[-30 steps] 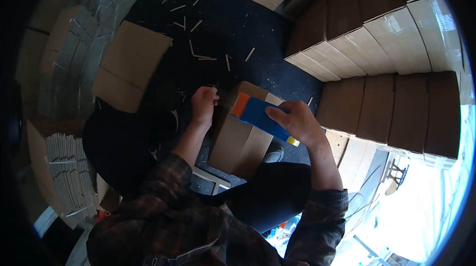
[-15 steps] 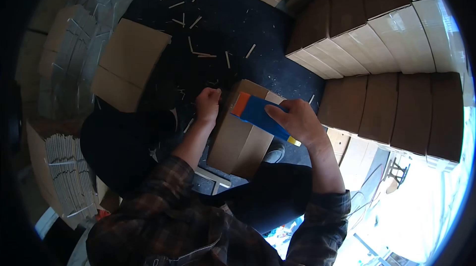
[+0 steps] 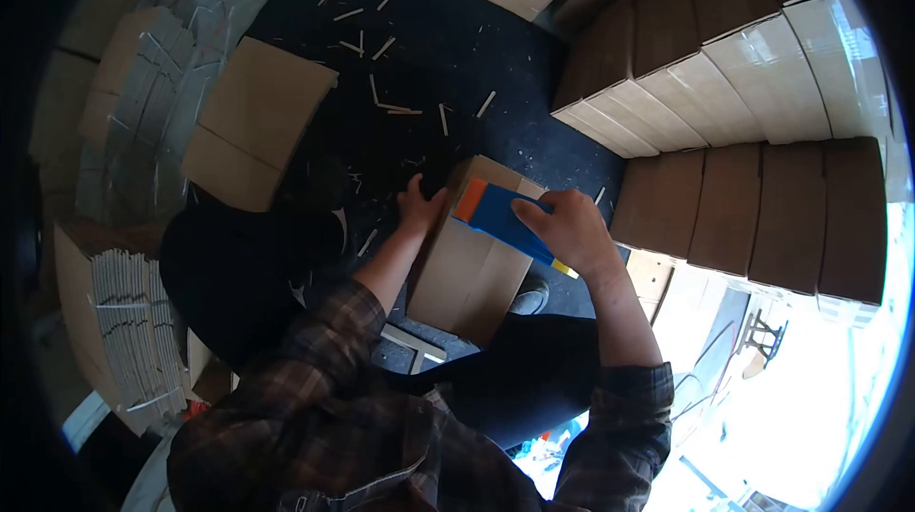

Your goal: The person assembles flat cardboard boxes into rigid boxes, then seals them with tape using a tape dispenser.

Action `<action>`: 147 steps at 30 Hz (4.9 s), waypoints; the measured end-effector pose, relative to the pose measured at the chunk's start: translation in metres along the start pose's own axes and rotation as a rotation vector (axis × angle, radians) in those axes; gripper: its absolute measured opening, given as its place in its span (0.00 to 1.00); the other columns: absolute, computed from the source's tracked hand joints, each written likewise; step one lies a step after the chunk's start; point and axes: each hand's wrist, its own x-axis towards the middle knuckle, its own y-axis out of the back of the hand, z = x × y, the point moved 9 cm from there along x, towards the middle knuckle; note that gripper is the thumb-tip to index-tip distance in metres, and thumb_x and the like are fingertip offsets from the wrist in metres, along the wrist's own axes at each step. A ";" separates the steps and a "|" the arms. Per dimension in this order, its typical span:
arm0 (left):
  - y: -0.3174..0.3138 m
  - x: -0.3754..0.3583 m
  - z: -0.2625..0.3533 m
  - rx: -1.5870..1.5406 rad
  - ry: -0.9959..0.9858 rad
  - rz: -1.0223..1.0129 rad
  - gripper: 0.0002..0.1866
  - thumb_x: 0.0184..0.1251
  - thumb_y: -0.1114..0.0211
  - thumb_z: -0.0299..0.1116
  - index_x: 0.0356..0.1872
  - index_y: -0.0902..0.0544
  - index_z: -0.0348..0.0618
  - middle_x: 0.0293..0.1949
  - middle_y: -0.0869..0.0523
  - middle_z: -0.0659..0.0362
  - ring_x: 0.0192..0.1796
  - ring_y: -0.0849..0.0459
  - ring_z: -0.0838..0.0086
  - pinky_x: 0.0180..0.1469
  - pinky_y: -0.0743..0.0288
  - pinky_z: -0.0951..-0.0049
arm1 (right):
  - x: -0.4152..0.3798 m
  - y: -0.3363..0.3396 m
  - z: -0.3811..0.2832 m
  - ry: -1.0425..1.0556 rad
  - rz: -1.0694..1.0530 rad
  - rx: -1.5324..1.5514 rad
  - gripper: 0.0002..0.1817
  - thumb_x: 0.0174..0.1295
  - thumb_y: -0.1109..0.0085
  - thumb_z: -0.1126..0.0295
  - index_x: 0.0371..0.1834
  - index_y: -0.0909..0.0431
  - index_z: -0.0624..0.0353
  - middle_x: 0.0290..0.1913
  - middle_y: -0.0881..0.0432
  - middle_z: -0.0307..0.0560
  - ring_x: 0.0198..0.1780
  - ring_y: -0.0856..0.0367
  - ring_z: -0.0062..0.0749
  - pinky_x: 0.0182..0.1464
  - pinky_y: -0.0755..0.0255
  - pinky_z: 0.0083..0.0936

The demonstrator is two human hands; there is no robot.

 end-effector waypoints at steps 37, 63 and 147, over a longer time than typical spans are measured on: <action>-0.001 -0.196 0.086 1.064 -1.527 -0.577 0.37 0.66 0.42 0.55 0.70 0.35 0.44 0.74 0.42 0.58 0.77 0.49 0.70 0.76 0.53 0.60 | 0.005 0.008 -0.001 0.181 -0.081 -0.025 0.37 0.62 0.49 0.36 0.31 0.15 0.67 0.30 0.16 0.58 0.33 0.15 0.43 0.38 0.22 0.31; -0.022 -0.184 0.085 1.048 -1.439 -0.683 0.39 0.60 0.36 0.53 0.71 0.36 0.48 0.74 0.40 0.59 0.76 0.44 0.69 0.76 0.55 0.62 | -0.025 0.024 0.122 0.248 -0.166 0.253 0.34 0.53 0.40 0.39 0.32 0.16 0.66 0.26 0.18 0.53 0.29 0.18 0.36 0.33 0.27 0.26; 0.104 -0.066 -0.038 -0.495 0.014 -0.082 0.08 0.68 0.37 0.37 0.33 0.18 0.45 0.25 0.20 0.66 0.29 0.22 0.81 0.31 0.32 0.78 | -0.109 -0.052 0.044 0.048 -0.150 0.114 0.28 0.60 0.38 0.43 0.38 0.15 0.64 0.31 0.16 0.53 0.31 0.18 0.33 0.35 0.26 0.22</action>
